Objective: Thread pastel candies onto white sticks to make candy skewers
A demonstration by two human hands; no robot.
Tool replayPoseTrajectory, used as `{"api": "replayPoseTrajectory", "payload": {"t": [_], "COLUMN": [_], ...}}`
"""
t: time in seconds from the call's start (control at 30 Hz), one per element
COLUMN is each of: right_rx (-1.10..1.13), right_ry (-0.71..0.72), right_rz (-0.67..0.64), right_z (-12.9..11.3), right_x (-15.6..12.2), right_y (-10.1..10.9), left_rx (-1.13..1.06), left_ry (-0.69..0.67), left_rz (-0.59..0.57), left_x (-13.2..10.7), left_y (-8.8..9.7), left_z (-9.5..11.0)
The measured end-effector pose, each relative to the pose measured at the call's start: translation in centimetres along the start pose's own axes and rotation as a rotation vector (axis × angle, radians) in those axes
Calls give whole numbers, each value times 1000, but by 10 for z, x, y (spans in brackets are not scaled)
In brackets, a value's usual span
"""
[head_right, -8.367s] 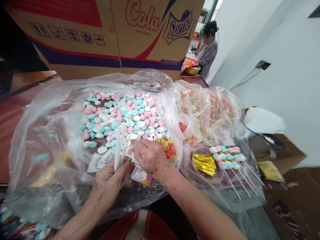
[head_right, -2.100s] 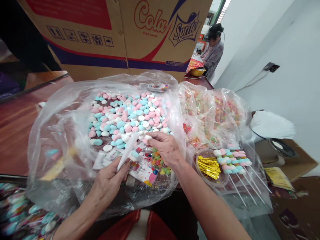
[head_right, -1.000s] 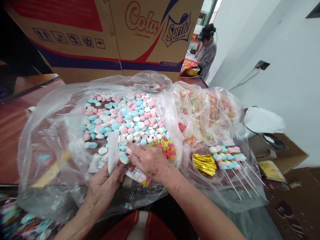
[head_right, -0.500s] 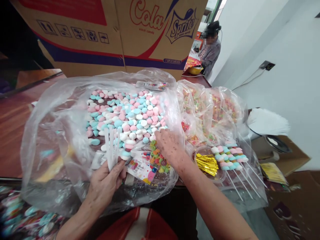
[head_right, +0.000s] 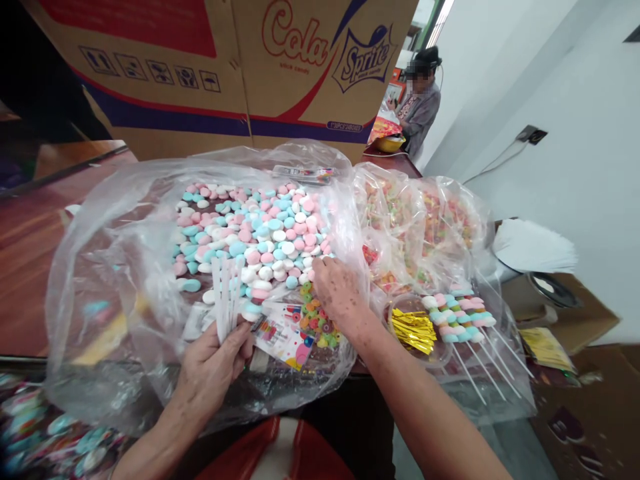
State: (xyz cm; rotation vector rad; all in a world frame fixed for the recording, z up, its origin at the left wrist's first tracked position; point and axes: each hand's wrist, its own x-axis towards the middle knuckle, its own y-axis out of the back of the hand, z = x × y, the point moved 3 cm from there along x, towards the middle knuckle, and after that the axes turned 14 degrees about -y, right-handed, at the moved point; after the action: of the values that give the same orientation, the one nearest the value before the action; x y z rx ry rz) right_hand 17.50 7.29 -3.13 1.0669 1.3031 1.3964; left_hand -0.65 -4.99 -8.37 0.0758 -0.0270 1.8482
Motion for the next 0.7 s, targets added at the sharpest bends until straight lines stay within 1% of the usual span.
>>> {"api": "replayPoseTrajectory", "payload": {"t": [0.03, 0.1, 0.17, 0.23, 0.37, 0.47, 0.5, 0.6, 0.63, 0.7], "right_rx": [9, 19, 12, -3, -11, 49, 79, 154, 175, 209], "right_ry": [29, 131, 235, 270, 213, 199, 180, 58, 41, 97], "right_rz": [17, 39, 31, 2, -22, -10, 4, 79, 93, 72], "right_z": [-2, -8, -13, -13, -9, -5, -4, 3, 4, 3], "right_x": [-1, -4, -5, -5, -3, -2, -1, 2, 2, 0], "right_y": [2, 4, 3, 0, -5, -4, -2, 6, 9, 11], "left_rx": [3, 16, 22, 9, 12, 31, 32, 23, 17, 9], "left_ry": [0, -1, -1, -3, -4, -3, -1, 3, 0, -12], "left_rz": [-7, -13, -12, -9, -20, -24, -22, -27, -28, -29], "left_x": [0, 0, 0, 0, 0, 0, 0, -1, -1, -1], "left_y": [0, 0, 0, -1, 0, 2, 2, 3, 2, 2], "left_z": [0, 1, 3, 4, 1, -1, -2, -4, -4, -4]}}
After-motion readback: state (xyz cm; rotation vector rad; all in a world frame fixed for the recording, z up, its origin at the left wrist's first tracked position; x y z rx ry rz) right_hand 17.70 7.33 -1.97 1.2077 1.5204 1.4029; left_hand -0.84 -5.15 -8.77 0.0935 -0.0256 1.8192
